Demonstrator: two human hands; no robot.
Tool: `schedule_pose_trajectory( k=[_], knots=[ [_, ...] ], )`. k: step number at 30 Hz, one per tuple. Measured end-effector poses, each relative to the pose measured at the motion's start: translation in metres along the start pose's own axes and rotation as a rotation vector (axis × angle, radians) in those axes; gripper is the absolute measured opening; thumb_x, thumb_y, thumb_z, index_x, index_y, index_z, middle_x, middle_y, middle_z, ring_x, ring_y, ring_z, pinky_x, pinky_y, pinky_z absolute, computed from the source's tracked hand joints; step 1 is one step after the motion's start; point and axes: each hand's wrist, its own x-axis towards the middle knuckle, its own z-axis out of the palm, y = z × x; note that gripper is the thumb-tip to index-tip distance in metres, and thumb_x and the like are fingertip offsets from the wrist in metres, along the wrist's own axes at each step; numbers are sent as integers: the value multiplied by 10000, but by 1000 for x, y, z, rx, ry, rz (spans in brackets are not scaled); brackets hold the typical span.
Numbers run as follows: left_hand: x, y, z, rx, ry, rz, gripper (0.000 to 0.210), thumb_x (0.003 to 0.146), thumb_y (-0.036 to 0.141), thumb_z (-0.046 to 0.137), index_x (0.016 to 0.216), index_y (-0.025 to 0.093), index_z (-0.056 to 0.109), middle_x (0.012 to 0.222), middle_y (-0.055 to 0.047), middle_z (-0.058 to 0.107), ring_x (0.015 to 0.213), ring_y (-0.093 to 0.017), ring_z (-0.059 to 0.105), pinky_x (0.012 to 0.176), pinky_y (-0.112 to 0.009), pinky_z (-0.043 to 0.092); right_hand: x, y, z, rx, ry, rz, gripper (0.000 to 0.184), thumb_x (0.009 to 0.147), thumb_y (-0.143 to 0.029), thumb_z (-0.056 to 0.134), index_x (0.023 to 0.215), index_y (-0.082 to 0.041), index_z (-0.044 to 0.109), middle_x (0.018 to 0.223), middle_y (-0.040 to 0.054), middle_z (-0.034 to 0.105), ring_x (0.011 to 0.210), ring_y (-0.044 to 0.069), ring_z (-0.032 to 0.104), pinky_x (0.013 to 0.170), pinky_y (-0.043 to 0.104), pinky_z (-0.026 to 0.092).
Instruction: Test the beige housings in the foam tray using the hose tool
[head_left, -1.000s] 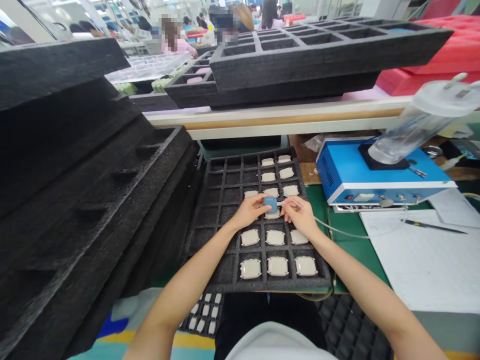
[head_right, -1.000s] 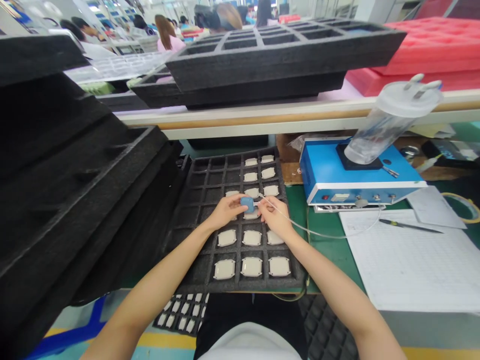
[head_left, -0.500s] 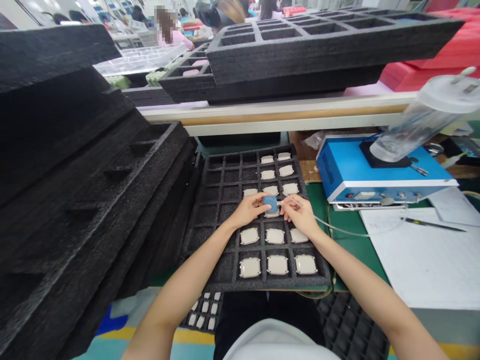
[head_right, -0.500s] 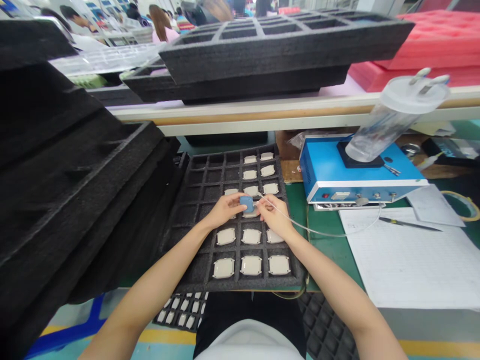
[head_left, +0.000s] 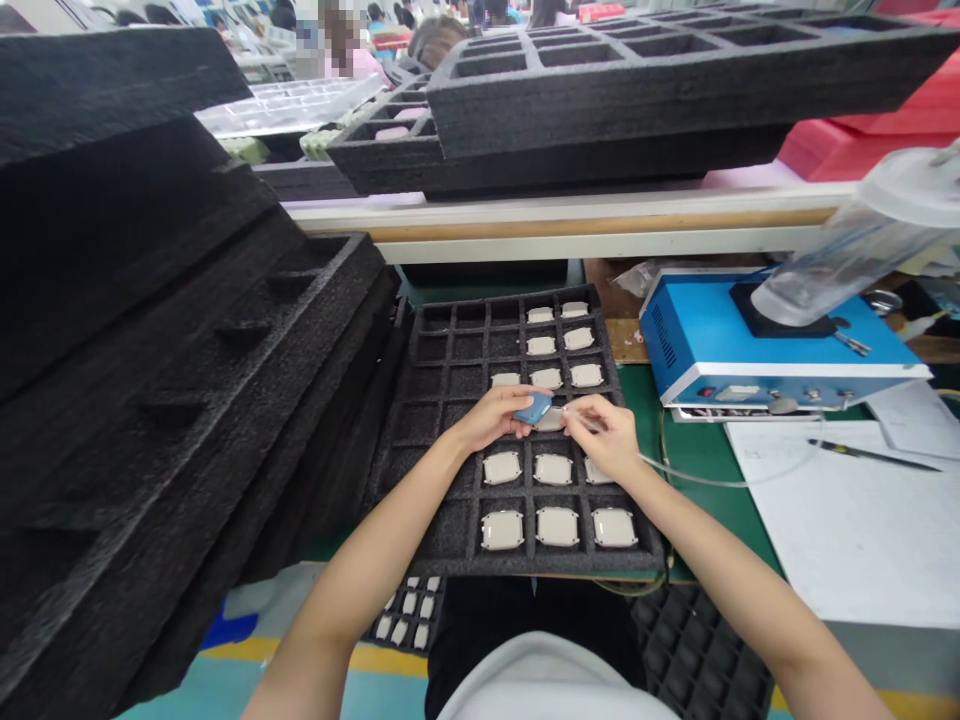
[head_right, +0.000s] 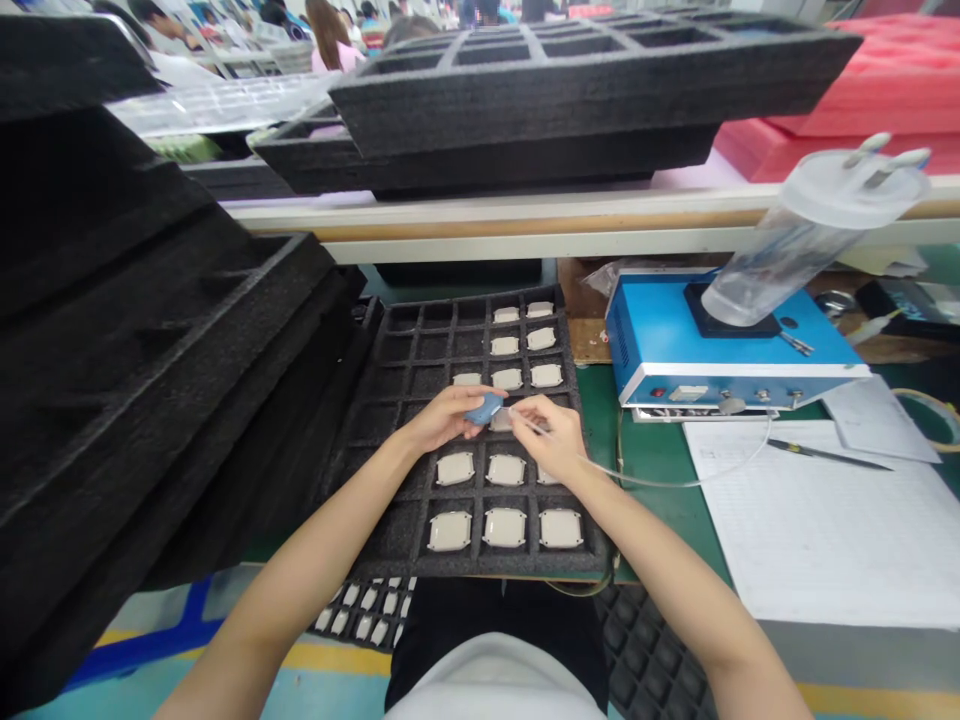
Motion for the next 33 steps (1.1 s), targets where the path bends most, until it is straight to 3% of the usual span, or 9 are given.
schedule_pose_trajectory(
  k=[6,10,12,17,24,29,33],
  knots=[
    [-3,6,-1,-74,-44,-91,359,706,283,651,972,57,731,493,-12,580,323,-42,375,331,-195,195,-4,-4,-2,-349,-190,-495,147,863,-183,512,820,-205,651,726,56,708,650,174,662,625,299,531],
    [-3,7,0,-77,-52,-112,338,699,236,646,961,43,737,472,-17,581,322,-52,390,329,-203,181,-3,-6,-3,-578,-183,-778,138,871,-113,512,870,-159,642,739,76,708,644,177,648,607,293,494],
    [-3,7,1,-77,-53,-113,328,702,231,638,951,44,741,474,-19,587,314,-51,383,325,-205,180,-2,-8,-3,-659,-178,-854,127,873,-105,519,883,-140,640,746,78,707,639,173,638,598,292,478],
    [-3,8,3,-83,-56,-112,305,693,227,641,920,55,749,497,-22,603,319,-51,390,320,-204,191,-4,-7,-4,-727,-166,-877,137,891,-126,512,908,-133,647,791,74,719,662,165,637,596,291,462],
    [-3,8,4,-90,-82,-110,318,711,230,652,956,44,738,551,-36,620,376,-50,396,328,-196,218,-6,0,-3,-672,-256,-739,219,934,-163,444,960,-157,661,869,99,724,718,173,656,616,297,478],
    [-2,7,4,-104,-114,-104,335,718,259,673,976,53,730,596,-33,612,401,-52,423,328,-186,241,-7,2,-4,-693,-236,-774,218,921,-135,462,987,-134,670,899,117,727,718,189,666,604,304,487],
    [-2,3,2,-120,-136,-88,352,723,284,694,997,64,713,631,-34,608,434,-59,452,355,-180,308,-6,1,-5,-590,-250,-639,227,924,-165,472,986,-172,690,915,107,730,733,175,676,652,289,513]
  ],
)
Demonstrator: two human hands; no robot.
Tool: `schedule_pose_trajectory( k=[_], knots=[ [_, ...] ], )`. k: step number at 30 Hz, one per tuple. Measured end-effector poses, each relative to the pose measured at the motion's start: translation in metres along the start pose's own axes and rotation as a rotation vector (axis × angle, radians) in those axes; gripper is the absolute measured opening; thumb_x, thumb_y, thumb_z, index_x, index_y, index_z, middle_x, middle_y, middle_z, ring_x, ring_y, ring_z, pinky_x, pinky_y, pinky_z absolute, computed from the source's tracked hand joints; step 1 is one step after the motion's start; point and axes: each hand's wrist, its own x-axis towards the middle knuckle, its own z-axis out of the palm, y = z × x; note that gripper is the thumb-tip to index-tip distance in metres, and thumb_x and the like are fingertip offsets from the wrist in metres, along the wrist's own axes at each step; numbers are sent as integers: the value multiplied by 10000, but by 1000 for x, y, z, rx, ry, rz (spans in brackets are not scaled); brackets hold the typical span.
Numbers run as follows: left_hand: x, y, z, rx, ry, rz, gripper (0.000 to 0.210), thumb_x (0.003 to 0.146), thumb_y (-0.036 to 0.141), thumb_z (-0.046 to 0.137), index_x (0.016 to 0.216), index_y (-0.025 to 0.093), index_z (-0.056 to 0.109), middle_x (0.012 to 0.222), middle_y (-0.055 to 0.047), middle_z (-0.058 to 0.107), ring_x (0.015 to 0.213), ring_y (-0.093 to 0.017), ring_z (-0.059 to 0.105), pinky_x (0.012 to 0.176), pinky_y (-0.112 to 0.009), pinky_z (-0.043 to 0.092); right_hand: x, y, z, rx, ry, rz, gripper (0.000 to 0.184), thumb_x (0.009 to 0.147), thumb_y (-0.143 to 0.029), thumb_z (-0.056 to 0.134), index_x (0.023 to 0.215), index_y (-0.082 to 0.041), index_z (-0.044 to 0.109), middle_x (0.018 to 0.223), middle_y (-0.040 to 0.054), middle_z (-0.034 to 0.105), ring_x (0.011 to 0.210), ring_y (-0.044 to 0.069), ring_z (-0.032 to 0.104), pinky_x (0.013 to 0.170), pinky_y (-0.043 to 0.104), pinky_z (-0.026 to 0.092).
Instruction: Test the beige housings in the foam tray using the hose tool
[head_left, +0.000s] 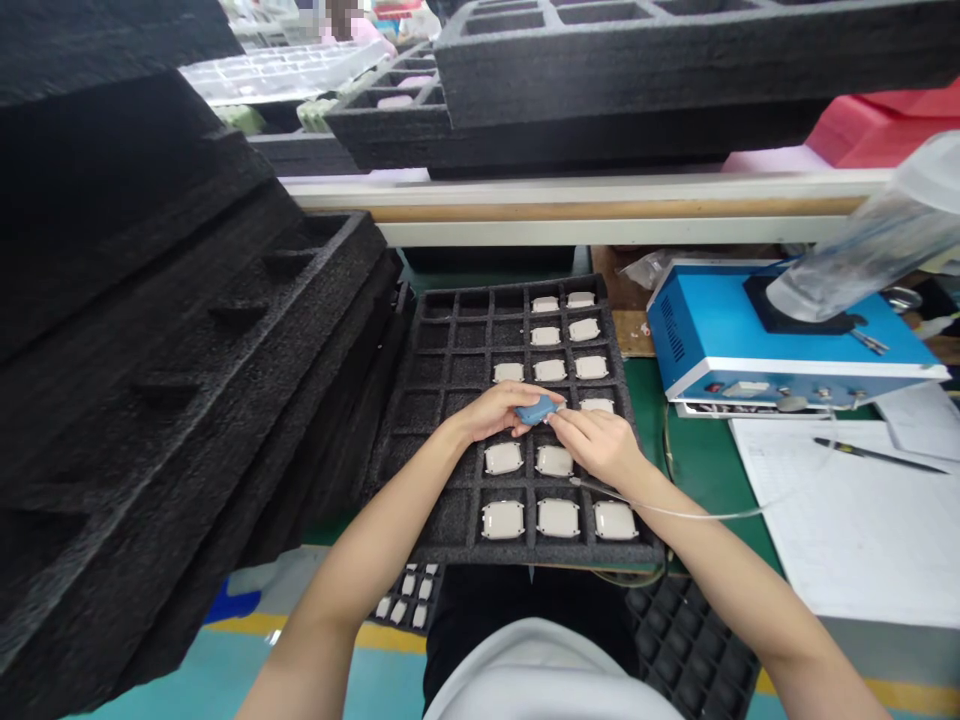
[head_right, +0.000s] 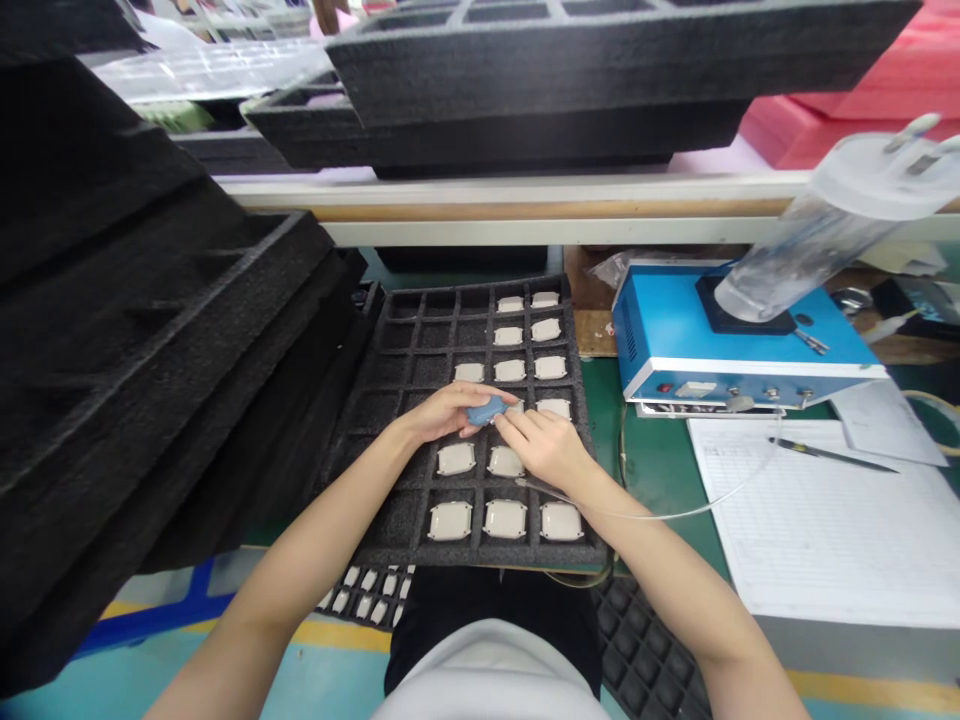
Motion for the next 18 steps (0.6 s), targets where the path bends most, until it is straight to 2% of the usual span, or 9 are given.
schedule_pose_trajectory(
  k=[4,6,8,10,13,18],
  knots=[
    [1,-5,0,-22,2,50,358,722,321,720,1009,110,675,721,-34,620,505,-76,507,427,-189,398,4,-2,0,252,100,203,173,890,-224,540,893,-212,713,898,78,732,783,185,687,713,309,544],
    [1,-7,2,-32,16,86,361,729,335,725,1026,147,645,766,-22,620,555,-87,542,493,-203,445,7,-2,1,471,160,367,141,865,-261,575,854,-209,706,860,72,721,738,181,678,662,306,549],
    [1,-8,5,-39,28,119,380,732,353,729,1044,168,616,794,-14,619,594,-97,568,557,-220,471,10,-1,2,725,204,559,130,828,-302,622,894,-202,671,804,52,689,634,154,649,571,284,536],
    [2,-10,8,-43,38,149,395,726,373,736,1035,169,600,818,-19,624,643,-110,593,614,-230,475,13,1,3,965,226,700,243,770,-347,679,956,-204,614,766,18,640,573,128,615,503,257,518],
    [3,-12,11,-49,60,206,402,696,386,763,985,160,598,848,-24,630,722,-119,600,687,-228,455,17,6,4,1196,219,766,383,682,-393,747,963,-202,571,756,-7,592,575,114,586,476,240,516],
    [5,-14,14,-33,98,284,400,664,372,790,944,152,608,772,6,624,680,-95,556,673,-211,401,20,9,3,1333,135,864,343,649,-406,771,854,-184,607,745,-5,619,616,112,600,608,283,574]
  ],
)
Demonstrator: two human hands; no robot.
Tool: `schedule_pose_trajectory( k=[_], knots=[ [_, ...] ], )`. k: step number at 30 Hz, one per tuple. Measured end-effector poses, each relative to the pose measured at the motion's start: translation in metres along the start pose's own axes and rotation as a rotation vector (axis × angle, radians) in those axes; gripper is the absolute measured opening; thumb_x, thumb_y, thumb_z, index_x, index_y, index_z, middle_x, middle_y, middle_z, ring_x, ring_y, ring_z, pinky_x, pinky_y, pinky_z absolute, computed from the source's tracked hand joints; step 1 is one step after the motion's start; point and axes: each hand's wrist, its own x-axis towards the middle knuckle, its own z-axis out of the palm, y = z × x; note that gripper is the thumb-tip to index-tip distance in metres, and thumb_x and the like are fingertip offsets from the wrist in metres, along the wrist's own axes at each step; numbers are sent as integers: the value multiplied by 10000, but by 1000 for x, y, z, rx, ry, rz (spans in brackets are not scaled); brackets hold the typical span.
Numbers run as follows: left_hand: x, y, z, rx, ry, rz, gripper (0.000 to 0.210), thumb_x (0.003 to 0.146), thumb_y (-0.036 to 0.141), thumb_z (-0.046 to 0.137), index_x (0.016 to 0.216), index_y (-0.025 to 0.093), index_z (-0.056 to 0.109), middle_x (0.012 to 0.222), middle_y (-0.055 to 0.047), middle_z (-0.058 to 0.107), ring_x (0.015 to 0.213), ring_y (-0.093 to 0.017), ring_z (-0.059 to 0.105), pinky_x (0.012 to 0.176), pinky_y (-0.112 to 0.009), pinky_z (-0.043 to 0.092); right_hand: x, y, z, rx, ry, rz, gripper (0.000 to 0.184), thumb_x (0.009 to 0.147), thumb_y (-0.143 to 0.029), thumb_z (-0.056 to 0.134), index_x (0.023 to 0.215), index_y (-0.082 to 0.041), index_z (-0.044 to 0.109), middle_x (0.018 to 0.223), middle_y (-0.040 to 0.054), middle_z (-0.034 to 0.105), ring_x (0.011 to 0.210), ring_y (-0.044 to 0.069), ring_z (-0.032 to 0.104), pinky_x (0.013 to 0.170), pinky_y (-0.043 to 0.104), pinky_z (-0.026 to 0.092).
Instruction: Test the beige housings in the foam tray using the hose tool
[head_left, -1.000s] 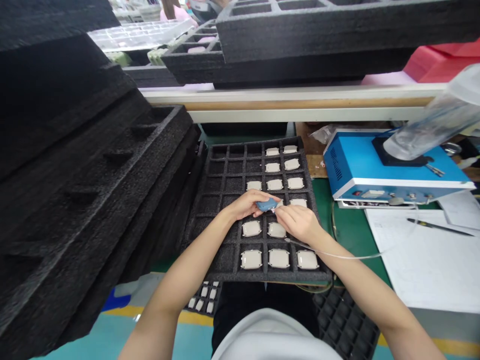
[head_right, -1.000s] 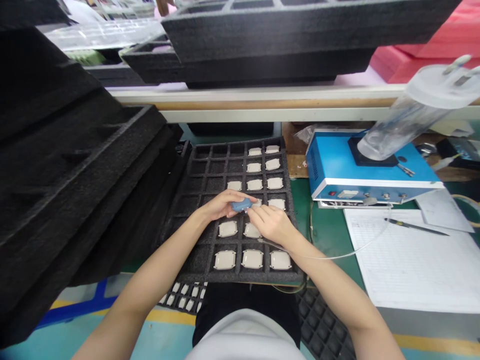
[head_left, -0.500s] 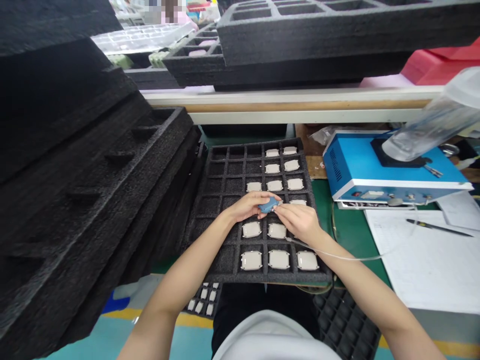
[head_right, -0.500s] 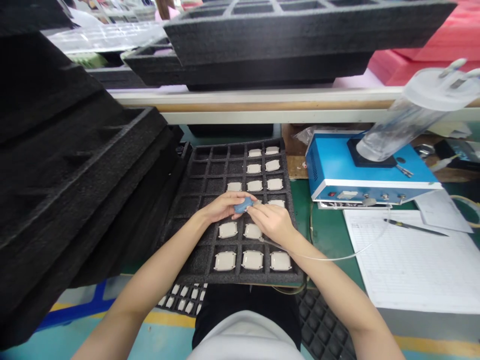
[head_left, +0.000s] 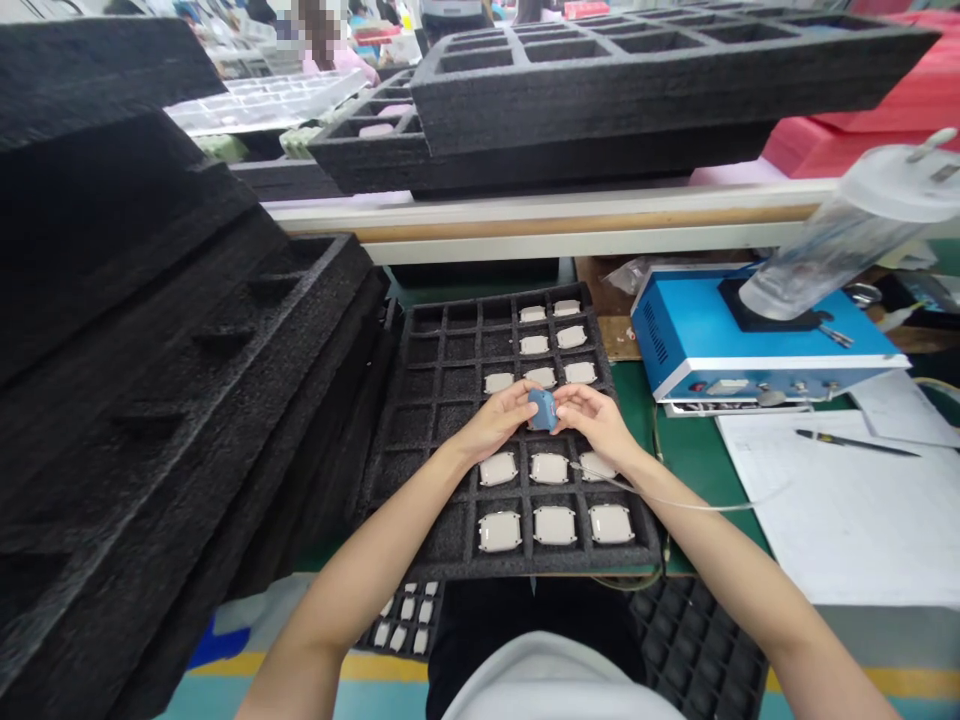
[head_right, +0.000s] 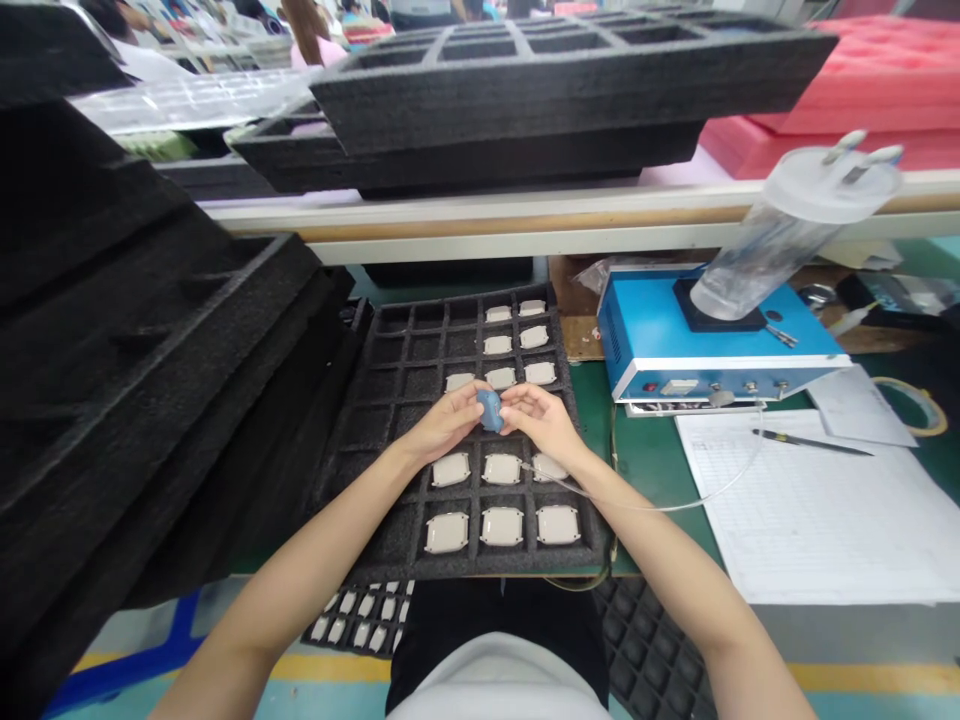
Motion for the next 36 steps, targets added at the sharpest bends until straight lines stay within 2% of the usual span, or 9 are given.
schedule_pose_trajectory(
  k=[3,9,13,17,20,24,29,36],
  knots=[
    [-1,0,1,23,8,21,377,663,356,792,920,143,617,740,8,621,644,-92,544,645,-216,392,-1,0,0,84,-35,91,340,645,-399,774,858,-185,619,768,-3,647,669,123,634,660,291,581],
    [-1,0,2,66,75,98,343,619,311,816,862,136,649,853,-21,618,706,-102,544,615,-207,401,-3,-3,1,199,-78,169,335,671,-337,766,941,-195,628,841,9,683,785,156,676,785,366,581],
    [0,-2,1,96,96,140,304,607,296,821,825,138,679,867,-33,612,740,-118,546,651,-223,423,-3,-2,1,191,-94,140,300,683,-351,749,924,-192,669,893,23,691,784,152,671,765,329,576],
    [0,-3,1,126,93,186,246,633,287,808,817,155,711,1020,-64,602,932,-167,560,806,-269,437,-3,-2,1,178,-114,100,274,683,-361,751,898,-197,704,879,13,689,743,129,644,690,265,559],
    [0,-3,0,149,69,208,250,630,302,809,819,165,719,1089,-83,602,1017,-205,556,879,-321,430,-4,-2,1,178,-101,84,264,673,-343,768,893,-206,717,844,-1,698,745,119,637,740,256,541],
    [1,-4,0,192,58,242,226,627,287,812,801,172,726,1059,-76,627,1051,-208,554,952,-339,395,-5,0,-1,244,-142,114,299,676,-344,777,936,-206,723,882,12,715,776,147,664,808,318,537],
    [1,-6,2,259,72,261,201,666,294,783,821,174,736,995,-73,647,1003,-202,572,952,-346,405,-4,3,-6,256,-120,157,300,694,-342,770,946,-182,732,921,48,734,804,175,689,870,366,519],
    [-2,-3,7,340,82,308,233,697,320,748,856,149,734,984,-97,666,973,-221,593,914,-359,437,-6,5,-5,232,-87,125,289,686,-349,778,918,-182,735,879,53,737,750,173,692,824,365,530]
  ],
)
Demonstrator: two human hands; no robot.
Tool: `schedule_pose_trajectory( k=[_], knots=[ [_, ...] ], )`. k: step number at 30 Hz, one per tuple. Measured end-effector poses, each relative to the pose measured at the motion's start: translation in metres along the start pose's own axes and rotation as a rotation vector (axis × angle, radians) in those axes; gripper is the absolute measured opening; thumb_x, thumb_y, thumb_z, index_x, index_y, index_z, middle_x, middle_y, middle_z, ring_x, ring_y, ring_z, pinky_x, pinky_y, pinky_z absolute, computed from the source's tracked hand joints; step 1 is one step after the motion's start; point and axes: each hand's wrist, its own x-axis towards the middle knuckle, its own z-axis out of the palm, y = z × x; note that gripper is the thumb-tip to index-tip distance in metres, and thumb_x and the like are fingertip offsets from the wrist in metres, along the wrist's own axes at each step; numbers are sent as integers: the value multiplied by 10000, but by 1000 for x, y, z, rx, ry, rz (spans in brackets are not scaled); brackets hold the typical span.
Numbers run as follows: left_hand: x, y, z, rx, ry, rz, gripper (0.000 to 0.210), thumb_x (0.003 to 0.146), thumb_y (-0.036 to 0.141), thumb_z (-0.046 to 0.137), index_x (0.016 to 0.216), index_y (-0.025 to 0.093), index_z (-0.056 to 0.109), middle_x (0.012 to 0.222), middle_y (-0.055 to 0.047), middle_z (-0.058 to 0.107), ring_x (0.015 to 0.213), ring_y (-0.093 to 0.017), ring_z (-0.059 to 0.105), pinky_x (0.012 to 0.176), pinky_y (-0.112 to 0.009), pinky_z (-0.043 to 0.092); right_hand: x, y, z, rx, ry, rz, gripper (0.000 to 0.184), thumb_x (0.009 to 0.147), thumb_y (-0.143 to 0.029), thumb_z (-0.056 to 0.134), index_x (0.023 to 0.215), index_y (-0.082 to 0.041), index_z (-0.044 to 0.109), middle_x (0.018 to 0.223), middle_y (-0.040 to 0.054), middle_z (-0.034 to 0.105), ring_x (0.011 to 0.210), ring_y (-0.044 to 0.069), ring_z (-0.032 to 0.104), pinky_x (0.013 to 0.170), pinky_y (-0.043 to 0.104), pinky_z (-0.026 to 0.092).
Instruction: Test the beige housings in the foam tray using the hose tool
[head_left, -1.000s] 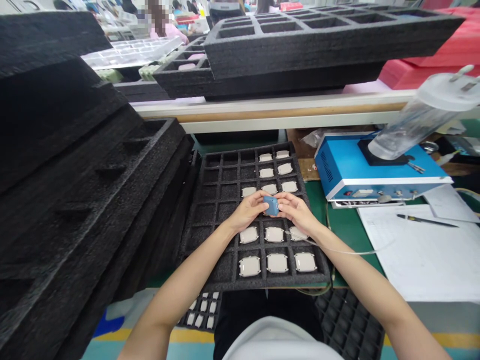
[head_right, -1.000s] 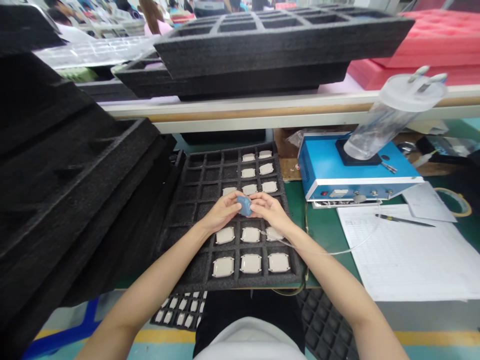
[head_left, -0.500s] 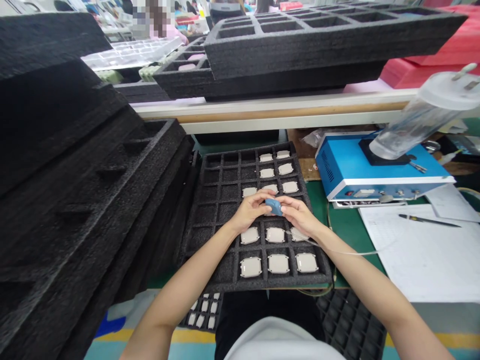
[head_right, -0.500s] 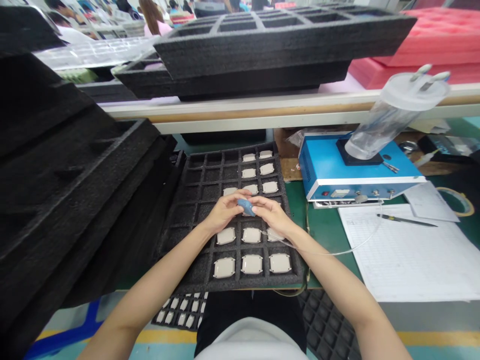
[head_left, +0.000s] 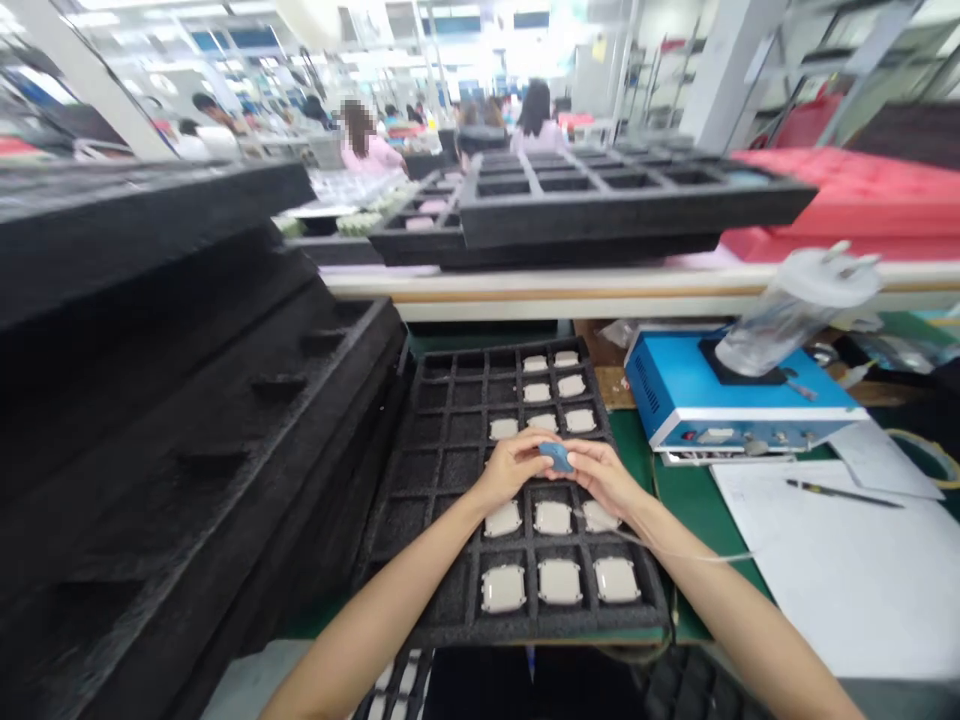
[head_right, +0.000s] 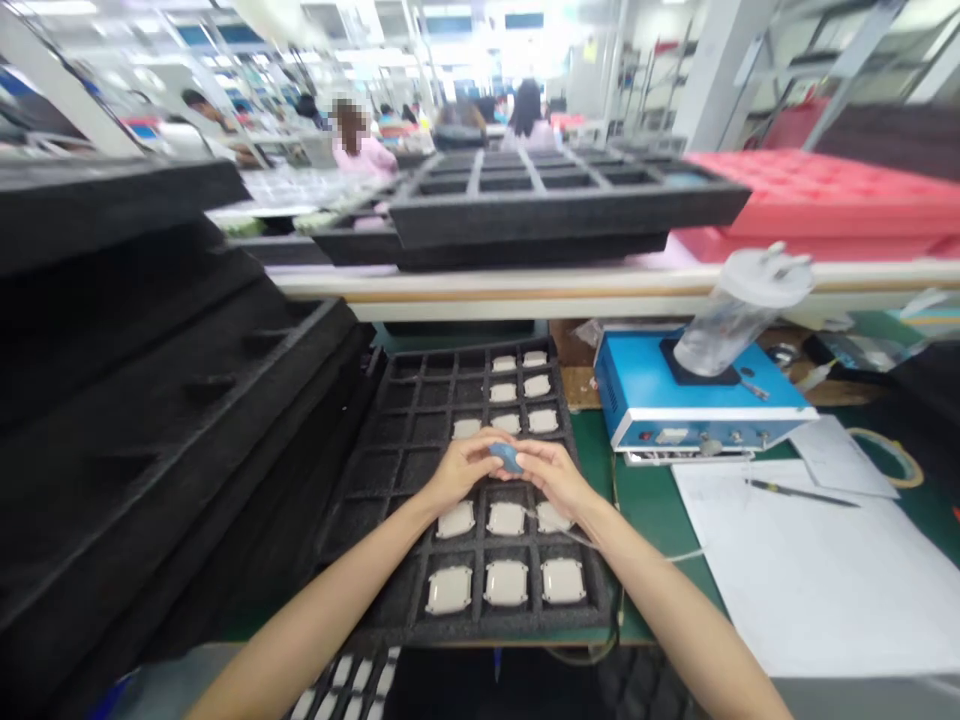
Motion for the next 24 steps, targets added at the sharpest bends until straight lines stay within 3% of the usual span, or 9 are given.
schedule_pose_trajectory(
  k=[5,8,11,13,16,20,22,24],
  knots=[
    [1,7,1,5,45,59,268,650,350,769,813,141,729,914,-95,685,915,-225,607,878,-360,457,4,2,8,-148,-21,-145,299,759,-406,699,951,-177,697,890,54,712,714,166,670,794,374,538],
    [-3,11,-2,-23,26,35,313,597,379,795,781,136,725,893,-100,698,879,-233,620,829,-347,477,-4,0,24,-387,12,-224,285,768,-398,675,929,-163,662,794,30,677,666,157,644,709,332,538],
    [-8,13,-6,-81,-23,-37,425,709,503,669,927,140,713,951,-121,705,863,-232,642,778,-340,495,-27,-12,45,-708,8,-263,195,819,-314,605,908,-144,639,724,13,632,639,141,610,643,281,507],
    [-8,12,-9,-109,-44,-92,465,784,531,564,1012,144,687,963,-125,705,838,-219,651,746,-326,500,-49,-32,61,-962,-47,-293,131,829,-252,580,858,-140,643,711,11,620,640,132,582,623,254,477],
    [-6,10,-12,-106,-44,-150,415,777,483,595,996,141,680,929,-116,705,802,-197,649,717,-291,496,-93,-74,88,-1242,-109,-350,123,828,-244,599,856,-136,651,724,22,637,666,133,578,643,244,468],
    [-5,9,-12,-52,-51,-172,379,754,463,625,939,138,687,882,-103,701,782,-188,637,694,-275,492,-162,-130,124,-1347,-234,-437,214,865,-199,563,1065,-142,617,925,74,692,812,144,641,751,242,500],
    [-5,10,-12,-5,-64,-170,369,746,457,631,917,136,691,854,-98,700,771,-190,633,685,-275,491,-195,-150,135,-1370,-288,-468,240,856,-180,585,1094,-154,593,906,74,701,811,144,659,736,231,521],
    [-5,10,-11,51,-75,-165,362,744,452,630,908,136,694,833,-93,701,762,-192,631,684,-277,490,-219,-168,135,-1362,-179,-532,310,829,-163,633,1131,-200,573,922,59,709,804,142,676,731,230,543]
  ],
)
